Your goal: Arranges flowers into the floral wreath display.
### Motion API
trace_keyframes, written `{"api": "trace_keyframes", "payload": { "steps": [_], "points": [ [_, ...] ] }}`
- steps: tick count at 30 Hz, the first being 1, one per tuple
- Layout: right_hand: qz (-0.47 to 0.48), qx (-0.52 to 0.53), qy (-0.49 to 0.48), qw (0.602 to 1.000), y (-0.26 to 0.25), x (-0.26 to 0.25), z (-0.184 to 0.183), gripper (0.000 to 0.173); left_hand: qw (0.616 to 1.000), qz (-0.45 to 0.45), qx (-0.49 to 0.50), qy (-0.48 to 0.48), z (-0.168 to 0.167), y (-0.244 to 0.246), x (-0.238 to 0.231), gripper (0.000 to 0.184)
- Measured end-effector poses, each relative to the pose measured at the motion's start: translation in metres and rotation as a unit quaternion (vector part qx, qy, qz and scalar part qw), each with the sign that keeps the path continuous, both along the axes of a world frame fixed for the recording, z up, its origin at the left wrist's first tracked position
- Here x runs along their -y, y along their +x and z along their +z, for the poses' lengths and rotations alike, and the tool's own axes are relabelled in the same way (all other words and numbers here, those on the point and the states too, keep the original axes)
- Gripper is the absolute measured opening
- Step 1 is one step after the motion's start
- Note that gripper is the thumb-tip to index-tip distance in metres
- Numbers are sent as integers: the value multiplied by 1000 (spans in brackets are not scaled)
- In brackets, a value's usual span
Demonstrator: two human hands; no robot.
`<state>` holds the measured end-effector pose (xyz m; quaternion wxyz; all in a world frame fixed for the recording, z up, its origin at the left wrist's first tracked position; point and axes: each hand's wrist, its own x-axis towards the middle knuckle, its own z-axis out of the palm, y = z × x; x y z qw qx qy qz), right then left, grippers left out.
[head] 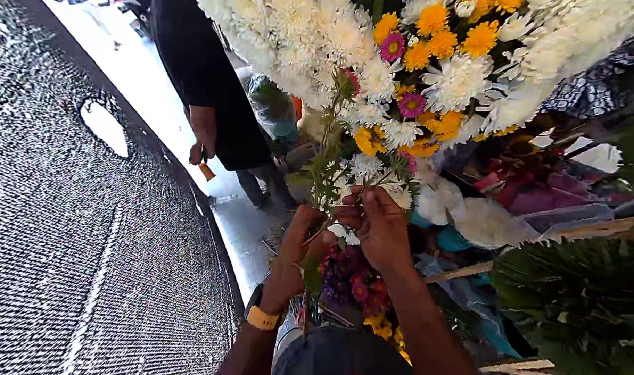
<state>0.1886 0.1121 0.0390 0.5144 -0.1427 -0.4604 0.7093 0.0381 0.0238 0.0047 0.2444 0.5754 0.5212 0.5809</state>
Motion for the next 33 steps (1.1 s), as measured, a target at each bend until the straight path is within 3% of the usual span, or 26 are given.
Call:
{"api": "trace_keyframes", "payload": {
  "steps": [4, 9, 14, 17, 19, 22, 24, 27, 29, 33],
  "points": [
    [57, 42, 13, 997, 9, 3, -2, 21, 998, 0, 59, 8, -12, 16, 6, 58],
    [124, 79, 3, 989, 21, 9, -5, 20, 998, 33, 45, -12, -24, 30, 22, 63],
    [18, 25, -31, 999, 43, -6, -9, 25, 998, 43, 25, -41, -27, 35, 34, 59],
    [71, 148, 95, 982, 49, 5, -24, 27, 996, 91, -10, -1, -17, 51, 28, 43],
    [65, 120, 77, 988, 49, 11, -28, 26, 993, 112, 23, 18, -14, 66, 25, 28],
    [-123, -7, 38, 992, 70, -22, -10, 23, 992, 125, 13, 0, -9, 61, 35, 22],
    [-309, -52, 111, 943, 92, -66, 0, 21, 987, 153, -46, 2, -16, 42, 43, 32],
    [-482, -64, 173, 856, 106, -124, 14, 25, 981, 186, -52, 15, -21, 33, 49, 21],
    [-526, -43, 185, 829, 100, -153, 16, 25, 982, 184, -28, 14, -19, 38, 51, 17],
    [-524, -14, 127, 842, 69, -204, 33, 21, 984, 172, -42, 9, -17, 42, 54, 16]
  ]
}}
